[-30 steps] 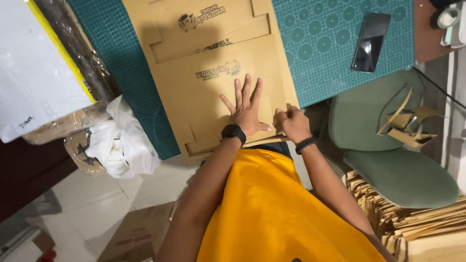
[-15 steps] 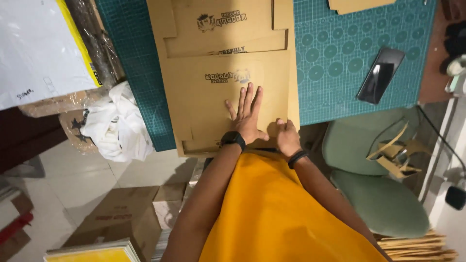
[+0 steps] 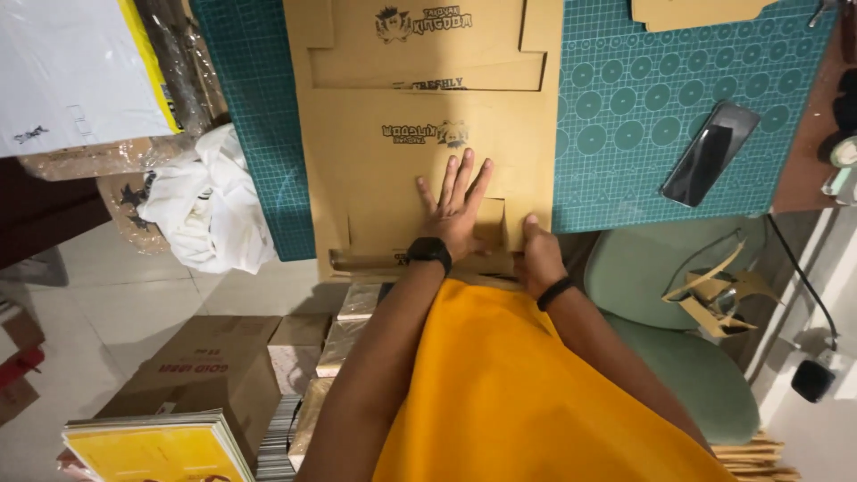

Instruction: Manually separating pre-cut cardboard shapes from a larger sheet by punching them out with hands.

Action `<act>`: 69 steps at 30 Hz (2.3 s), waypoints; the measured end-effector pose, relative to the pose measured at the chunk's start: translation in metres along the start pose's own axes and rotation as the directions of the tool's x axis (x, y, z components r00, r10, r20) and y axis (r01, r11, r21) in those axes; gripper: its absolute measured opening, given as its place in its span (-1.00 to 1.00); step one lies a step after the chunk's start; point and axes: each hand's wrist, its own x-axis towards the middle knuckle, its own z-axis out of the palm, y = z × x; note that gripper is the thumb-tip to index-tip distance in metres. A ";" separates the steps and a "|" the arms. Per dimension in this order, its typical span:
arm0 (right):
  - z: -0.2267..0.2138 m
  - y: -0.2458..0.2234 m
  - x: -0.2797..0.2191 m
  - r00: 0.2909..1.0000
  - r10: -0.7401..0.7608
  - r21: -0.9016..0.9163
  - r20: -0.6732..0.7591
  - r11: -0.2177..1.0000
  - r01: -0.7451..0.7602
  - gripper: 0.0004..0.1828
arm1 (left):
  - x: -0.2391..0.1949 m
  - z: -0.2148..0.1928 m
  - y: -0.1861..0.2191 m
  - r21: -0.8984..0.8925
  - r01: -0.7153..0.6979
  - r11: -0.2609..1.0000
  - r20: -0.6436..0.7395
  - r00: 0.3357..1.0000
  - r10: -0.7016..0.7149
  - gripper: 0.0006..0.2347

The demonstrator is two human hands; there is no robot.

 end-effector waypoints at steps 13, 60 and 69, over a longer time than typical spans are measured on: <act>0.042 -0.047 -0.045 0.957 -0.266 -0.320 0.114 0.902 0.289 -0.35 | 0.021 0.022 -0.005 -0.019 0.072 0.997 -0.136 0.988 -0.074 -0.18; -0.017 -0.065 0.052 0.943 -0.309 -0.825 0.124 0.496 0.271 -0.03 | 0.039 -0.004 -0.013 -0.244 -0.020 0.970 -0.674 0.723 -0.155 -0.37; 0.014 -0.132 0.047 0.872 -0.379 -0.416 0.311 0.771 0.483 -0.26 | 0.069 -0.038 -0.006 -0.539 0.317 0.780 -0.476 0.650 -0.593 0.13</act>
